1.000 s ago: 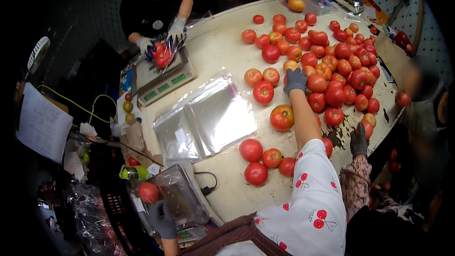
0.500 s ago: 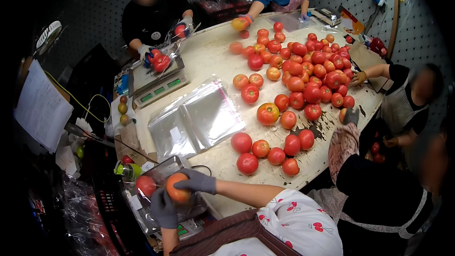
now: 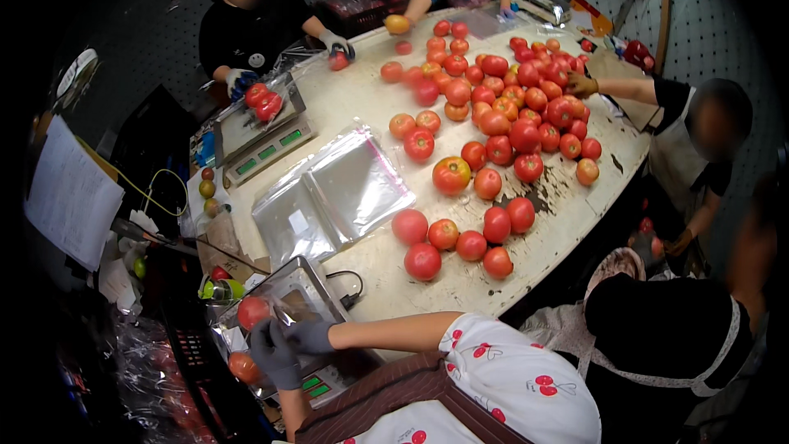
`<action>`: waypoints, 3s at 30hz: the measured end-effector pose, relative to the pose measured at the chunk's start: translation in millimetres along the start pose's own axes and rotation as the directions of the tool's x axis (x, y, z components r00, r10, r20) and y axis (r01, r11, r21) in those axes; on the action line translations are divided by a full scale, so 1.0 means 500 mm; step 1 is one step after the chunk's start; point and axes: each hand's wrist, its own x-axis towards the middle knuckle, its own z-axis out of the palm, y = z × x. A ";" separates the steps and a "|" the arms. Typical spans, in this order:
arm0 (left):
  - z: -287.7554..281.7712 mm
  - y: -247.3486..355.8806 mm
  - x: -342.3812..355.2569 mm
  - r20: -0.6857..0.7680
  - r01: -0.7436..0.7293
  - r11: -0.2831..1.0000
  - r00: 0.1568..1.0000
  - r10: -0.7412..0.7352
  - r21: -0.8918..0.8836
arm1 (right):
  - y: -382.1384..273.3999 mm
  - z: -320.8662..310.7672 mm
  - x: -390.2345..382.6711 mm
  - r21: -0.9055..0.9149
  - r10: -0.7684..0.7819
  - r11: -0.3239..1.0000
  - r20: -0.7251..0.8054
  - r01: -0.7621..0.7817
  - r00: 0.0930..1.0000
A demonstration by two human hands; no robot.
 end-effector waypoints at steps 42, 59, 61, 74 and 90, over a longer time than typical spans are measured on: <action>0.070 -0.062 -0.025 0.189 -0.064 0.959 0.982 0.011 0.277 | 0.241 -0.920 -0.344 -0.326 0.265 0.484 -0.830 -0.812 0.491; 0.076 -0.028 -0.016 0.213 -0.067 0.880 0.976 -0.040 0.470 | 0.250 -1.188 -0.224 -0.210 0.221 0.117 -0.947 -0.971 0.232; 0.079 -0.023 -0.019 0.205 -0.098 0.889 0.979 0.004 0.448 | 0.240 -1.171 -0.226 -0.240 0.214 0.126 -0.941 -0.962 0.263; 0.063 -0.044 -0.044 0.148 -0.145 0.959 0.983 0.110 0.245 | -0.033 -0.575 -0.230 0.896 0.242 0.369 0.162 -0.245 0.957; 0.014 -0.006 -0.105 -0.034 -0.165 0.981 0.985 0.170 0.103 | -0.030 -0.061 -0.083 0.756 0.257 0.542 0.267 -0.367 0.929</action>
